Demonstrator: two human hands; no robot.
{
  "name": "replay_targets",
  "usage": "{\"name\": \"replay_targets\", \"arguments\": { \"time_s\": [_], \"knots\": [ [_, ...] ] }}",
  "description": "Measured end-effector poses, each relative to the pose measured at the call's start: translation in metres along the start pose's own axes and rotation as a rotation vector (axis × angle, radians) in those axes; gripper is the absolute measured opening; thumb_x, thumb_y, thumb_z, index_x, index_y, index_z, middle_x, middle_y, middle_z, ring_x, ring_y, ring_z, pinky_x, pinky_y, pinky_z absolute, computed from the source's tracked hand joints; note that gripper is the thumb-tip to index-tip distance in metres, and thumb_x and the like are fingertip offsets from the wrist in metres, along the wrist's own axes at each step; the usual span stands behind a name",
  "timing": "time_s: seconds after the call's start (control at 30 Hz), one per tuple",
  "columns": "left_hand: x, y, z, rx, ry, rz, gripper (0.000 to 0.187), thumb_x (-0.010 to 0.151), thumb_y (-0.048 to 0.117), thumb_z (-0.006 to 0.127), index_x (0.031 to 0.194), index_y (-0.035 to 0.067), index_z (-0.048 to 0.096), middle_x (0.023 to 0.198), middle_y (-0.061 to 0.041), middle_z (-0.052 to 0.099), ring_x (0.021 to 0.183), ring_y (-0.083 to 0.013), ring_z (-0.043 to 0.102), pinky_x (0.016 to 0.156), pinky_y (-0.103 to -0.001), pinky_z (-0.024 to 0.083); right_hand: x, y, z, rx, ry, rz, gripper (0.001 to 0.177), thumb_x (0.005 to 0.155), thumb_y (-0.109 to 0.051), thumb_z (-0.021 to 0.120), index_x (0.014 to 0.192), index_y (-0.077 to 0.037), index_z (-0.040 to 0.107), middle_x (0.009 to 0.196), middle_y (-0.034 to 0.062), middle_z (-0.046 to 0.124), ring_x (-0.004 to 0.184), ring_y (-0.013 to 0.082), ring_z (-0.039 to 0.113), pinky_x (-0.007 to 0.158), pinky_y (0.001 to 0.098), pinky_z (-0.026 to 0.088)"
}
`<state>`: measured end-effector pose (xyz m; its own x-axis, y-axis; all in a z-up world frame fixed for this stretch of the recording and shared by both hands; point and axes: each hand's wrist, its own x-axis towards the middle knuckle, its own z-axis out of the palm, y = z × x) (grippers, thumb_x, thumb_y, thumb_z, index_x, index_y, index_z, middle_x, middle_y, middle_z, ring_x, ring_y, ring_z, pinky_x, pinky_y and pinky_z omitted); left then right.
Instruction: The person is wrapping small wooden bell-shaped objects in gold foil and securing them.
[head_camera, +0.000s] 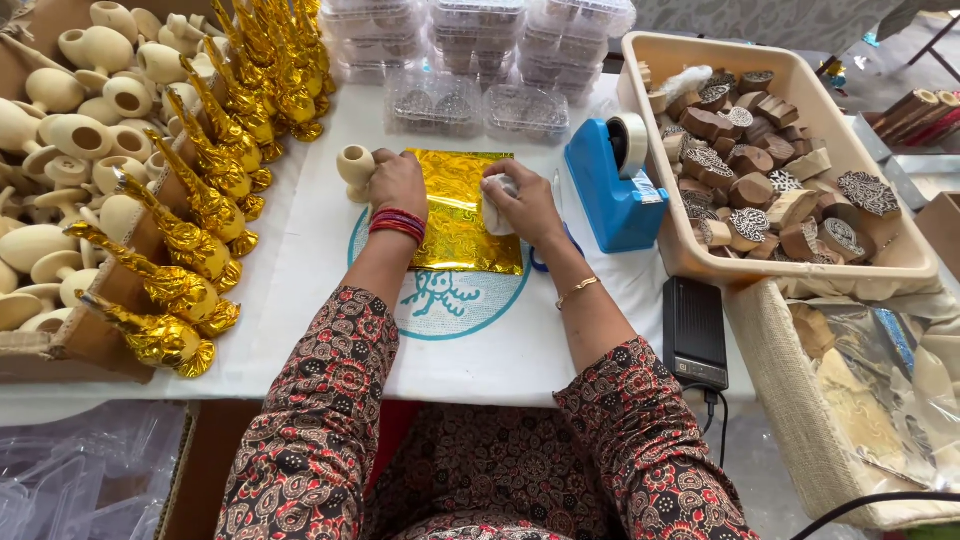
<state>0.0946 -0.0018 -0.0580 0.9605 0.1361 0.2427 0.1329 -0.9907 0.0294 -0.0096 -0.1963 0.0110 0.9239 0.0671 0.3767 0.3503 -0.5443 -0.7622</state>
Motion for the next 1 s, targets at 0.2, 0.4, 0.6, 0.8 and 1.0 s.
{"name": "replay_targets", "arguments": {
  "time_s": [0.2, 0.4, 0.6, 0.8, 1.0],
  "knots": [
    [-0.046, -0.001, -0.079, -0.067, 0.423, 0.372, 0.031, 0.093, 0.013, 0.065, 0.123, 0.017, 0.066, 0.111, -0.008, 0.065, 0.1, -0.0231, 0.07, 0.072, -0.035, 0.061, 0.002, 0.004, 0.003, 0.138, -0.048, -0.043, 0.043, 0.091, -0.028, 0.079, 0.128, -0.009, 0.065, 0.113, 0.0112, 0.074, 0.104, 0.0176, 0.07, 0.09, 0.0336, 0.058],
    [-0.085, 0.005, -0.129, -1.006, 0.441, 0.638, 0.039, 0.09, 0.008, 0.072, 0.128, 0.011, 0.063, 0.118, -0.011, 0.062, 0.105, -0.0262, 0.067, 0.081, -0.035, 0.063, 0.0, 0.002, 0.005, 0.793, -0.146, 0.043, 0.044, 0.107, -0.022, 0.06, 0.147, -0.006, 0.054, 0.124, 0.0053, 0.067, 0.111, 0.0118, 0.064, 0.095, 0.0287, 0.055],
    [-0.07, -0.001, -0.093, -1.363, 0.214, 0.477, 0.023, 0.097, 0.013, 0.072, 0.114, 0.006, 0.058, 0.105, -0.014, 0.063, 0.09, -0.028, 0.071, 0.073, -0.039, 0.063, -0.007, -0.02, 0.008, 0.788, -0.343, 0.229, 0.038, 0.106, -0.029, 0.057, 0.136, -0.005, 0.056, 0.108, 0.0061, 0.067, 0.087, 0.0138, 0.069, 0.077, 0.0284, 0.06],
    [-0.076, -0.014, -0.11, -1.029, 0.346, 0.598, 0.018, 0.109, 0.025, 0.055, 0.11, 0.007, 0.054, 0.09, -0.018, 0.068, 0.08, -0.0386, 0.069, 0.066, -0.047, 0.053, -0.013, -0.057, -0.005, 0.326, -0.185, 0.147, 0.04, 0.103, -0.033, 0.059, 0.13, -0.004, 0.065, 0.094, 0.0046, 0.068, 0.074, 0.0105, 0.058, 0.061, 0.0239, 0.048],
    [-0.067, -0.015, -0.093, -1.306, 0.206, 0.48, 0.025, 0.111, 0.03, 0.045, 0.116, 0.008, 0.055, 0.083, -0.017, 0.07, 0.081, -0.0356, 0.073, 0.071, -0.045, 0.054, -0.017, -0.033, 0.018, 0.161, -0.109, -0.28, 0.035, 0.113, -0.024, 0.052, 0.138, -0.001, 0.062, 0.115, 0.0158, 0.074, 0.106, 0.0195, 0.072, 0.09, 0.0306, 0.056]
  ]
}}
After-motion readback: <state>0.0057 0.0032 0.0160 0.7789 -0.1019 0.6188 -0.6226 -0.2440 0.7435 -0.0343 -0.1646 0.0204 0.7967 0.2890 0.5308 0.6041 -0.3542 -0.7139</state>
